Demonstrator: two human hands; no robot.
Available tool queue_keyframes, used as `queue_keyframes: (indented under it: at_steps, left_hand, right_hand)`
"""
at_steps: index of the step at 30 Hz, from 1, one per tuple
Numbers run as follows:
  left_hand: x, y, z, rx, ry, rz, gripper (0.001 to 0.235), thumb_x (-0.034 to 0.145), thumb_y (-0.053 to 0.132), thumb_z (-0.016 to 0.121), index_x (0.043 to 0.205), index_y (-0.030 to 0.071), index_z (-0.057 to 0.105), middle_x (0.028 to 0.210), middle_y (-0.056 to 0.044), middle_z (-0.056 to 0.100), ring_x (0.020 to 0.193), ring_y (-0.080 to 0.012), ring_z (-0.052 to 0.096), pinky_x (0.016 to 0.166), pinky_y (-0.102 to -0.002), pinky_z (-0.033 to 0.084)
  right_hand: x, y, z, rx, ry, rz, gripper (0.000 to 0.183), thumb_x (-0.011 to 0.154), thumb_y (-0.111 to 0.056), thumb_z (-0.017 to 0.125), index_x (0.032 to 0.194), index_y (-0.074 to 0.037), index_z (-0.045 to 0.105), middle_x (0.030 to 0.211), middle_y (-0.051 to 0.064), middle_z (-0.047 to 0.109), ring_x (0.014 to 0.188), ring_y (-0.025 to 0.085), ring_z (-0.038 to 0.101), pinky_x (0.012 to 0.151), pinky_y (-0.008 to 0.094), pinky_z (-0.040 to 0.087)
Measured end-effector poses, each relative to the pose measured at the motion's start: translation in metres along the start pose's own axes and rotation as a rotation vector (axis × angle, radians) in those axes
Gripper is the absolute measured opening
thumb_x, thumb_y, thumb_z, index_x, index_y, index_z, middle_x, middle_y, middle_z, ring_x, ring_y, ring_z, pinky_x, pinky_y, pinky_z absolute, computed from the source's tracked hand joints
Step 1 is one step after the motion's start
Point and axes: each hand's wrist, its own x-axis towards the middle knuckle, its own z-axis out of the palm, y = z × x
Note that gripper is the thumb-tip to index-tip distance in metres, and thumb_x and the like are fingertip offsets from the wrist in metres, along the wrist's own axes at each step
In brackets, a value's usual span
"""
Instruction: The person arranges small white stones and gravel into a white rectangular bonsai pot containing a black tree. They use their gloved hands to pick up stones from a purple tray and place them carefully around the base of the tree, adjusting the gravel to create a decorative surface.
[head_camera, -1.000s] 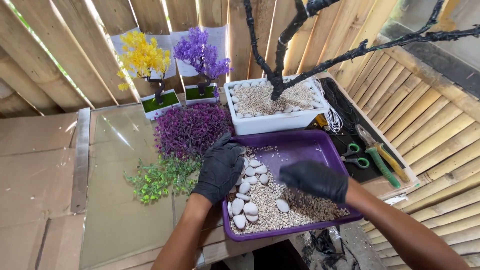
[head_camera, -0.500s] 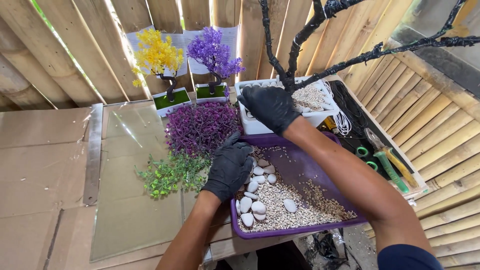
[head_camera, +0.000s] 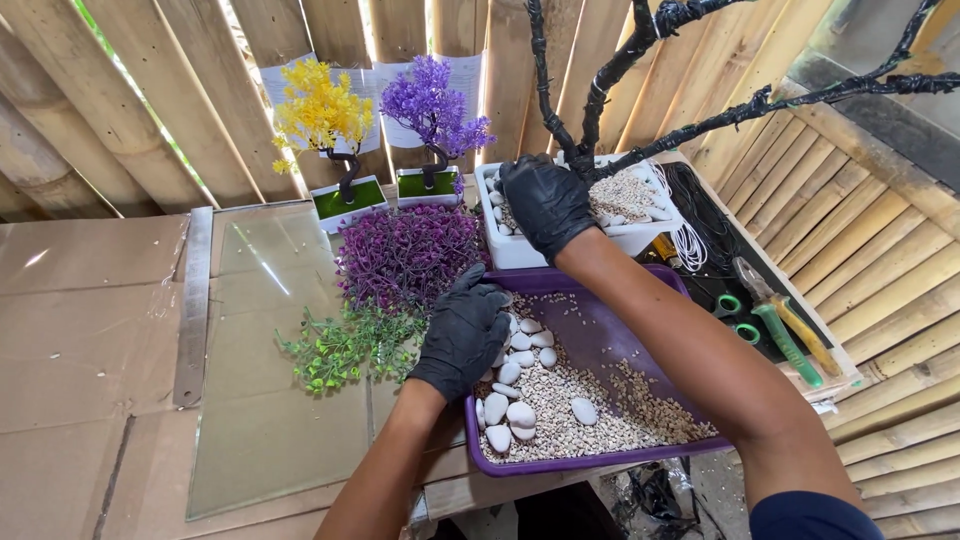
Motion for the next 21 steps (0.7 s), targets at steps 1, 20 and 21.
queue_keyframes:
  at_steps: [1, 20, 21]
  left_hand:
    - [0.0, 0.002, -0.001, -0.001, -0.001, 0.001, 0.036, 0.094, 0.035, 0.062, 0.122, 0.018, 0.075, 0.126, -0.009, 0.073, 0.142, -0.0339, 0.05, 0.114, -0.052, 0.043]
    - [0.001, 0.021, -0.014, -0.069, -0.003, -0.023, 0.036, 0.096, 0.03, 0.063, 0.125, 0.013, 0.075, 0.126, -0.014, 0.073, 0.138, -0.0369, 0.052, 0.118, -0.051, 0.039]
    - [0.001, 0.019, -0.013, -0.063, 0.006, -0.014, 0.035, 0.095, 0.029, 0.064, 0.124, 0.014, 0.075, 0.126, -0.014, 0.073, 0.139, -0.0362, 0.051, 0.118, -0.051, 0.039]
  right_hand:
    - [-0.003, -0.001, -0.013, -0.001, -0.001, 0.001, 0.01, 0.09, -0.013, 0.057, 0.082, -0.017, 0.06, 0.065, 0.003, 0.062, 0.054, 0.025, 0.069, 0.041, 0.033, 0.051]
    - [-0.143, -0.008, -0.104, 0.715, -0.382, -0.167, 0.025, 0.099, -0.016, 0.06, 0.122, -0.01, 0.066, 0.119, 0.019, 0.068, 0.108, 0.043, 0.065, 0.088, 0.047, 0.058]
    - [-0.145, -0.009, -0.093, 0.785, -0.416, -0.178, 0.029, 0.098, -0.016, 0.058, 0.126, -0.009, 0.064, 0.125, 0.021, 0.066, 0.111, 0.046, 0.063, 0.089, 0.052, 0.057]
